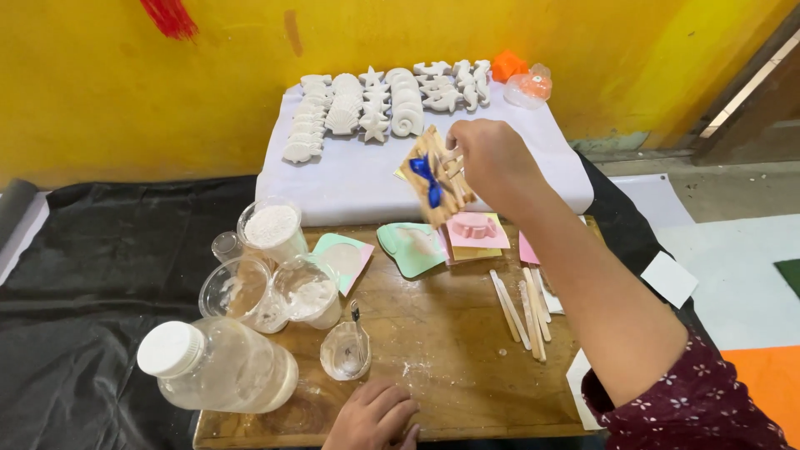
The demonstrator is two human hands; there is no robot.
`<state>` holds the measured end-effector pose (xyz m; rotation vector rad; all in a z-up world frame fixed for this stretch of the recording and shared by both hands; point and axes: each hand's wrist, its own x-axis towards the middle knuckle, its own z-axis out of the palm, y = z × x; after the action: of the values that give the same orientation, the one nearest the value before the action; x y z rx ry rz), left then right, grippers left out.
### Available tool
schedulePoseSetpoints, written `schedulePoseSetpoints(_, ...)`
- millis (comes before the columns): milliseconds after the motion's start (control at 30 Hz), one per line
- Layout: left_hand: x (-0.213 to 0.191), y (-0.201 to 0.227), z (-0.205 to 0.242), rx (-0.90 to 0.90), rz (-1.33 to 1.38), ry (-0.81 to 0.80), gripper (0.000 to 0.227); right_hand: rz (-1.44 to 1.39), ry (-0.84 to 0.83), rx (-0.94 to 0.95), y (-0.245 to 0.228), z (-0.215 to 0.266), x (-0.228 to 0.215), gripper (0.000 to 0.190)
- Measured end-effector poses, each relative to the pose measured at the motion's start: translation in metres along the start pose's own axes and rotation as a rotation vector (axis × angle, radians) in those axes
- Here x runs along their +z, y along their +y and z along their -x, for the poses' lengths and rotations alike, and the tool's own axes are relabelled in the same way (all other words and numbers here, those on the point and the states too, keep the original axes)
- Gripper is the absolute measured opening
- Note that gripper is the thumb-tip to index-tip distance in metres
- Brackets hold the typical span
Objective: Preparing silicone molds by cleaning them with a stick, mixing casting material in a cup, and organizing the workspace.
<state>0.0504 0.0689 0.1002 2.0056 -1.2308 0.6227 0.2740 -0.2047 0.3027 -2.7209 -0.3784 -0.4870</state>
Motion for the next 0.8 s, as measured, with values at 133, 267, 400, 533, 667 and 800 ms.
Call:
schedulePoseSetpoints(133,0.009,-0.005,0.013,-0.028,-0.11,-0.032,0.017,-0.691,-0.055,0.241,-0.003,0.021,-0.036,0.019)
schedulePoseSetpoints(267,0.007,-0.003,0.011,-0.013,-0.061,0.004,0.018,-0.279,0.31,0.279,0.08,0.047,-0.019,0.027)
schedulePoseSetpoints(400,0.006,-0.002,0.006,-0.022,-0.058,0.016,0.015,-0.486,0.48,0.859,0.127,0.089,-0.002,0.025)
schedulePoseSetpoints(533,0.008,-0.004,0.008,-0.017,-0.086,0.009,0.014,-0.372,0.434,0.95,0.16,0.129,0.037,0.026)
schedulePoseSetpoints(667,0.008,-0.003,0.007,-0.013,-0.085,0.005,0.014,-0.32,0.281,0.957,0.153,0.143,0.056,0.033)
schedulePoseSetpoints(800,0.002,-0.001,-0.004,0.006,-0.055,0.003,0.016,-0.267,0.056,0.848,0.143,0.146,0.049,0.035)
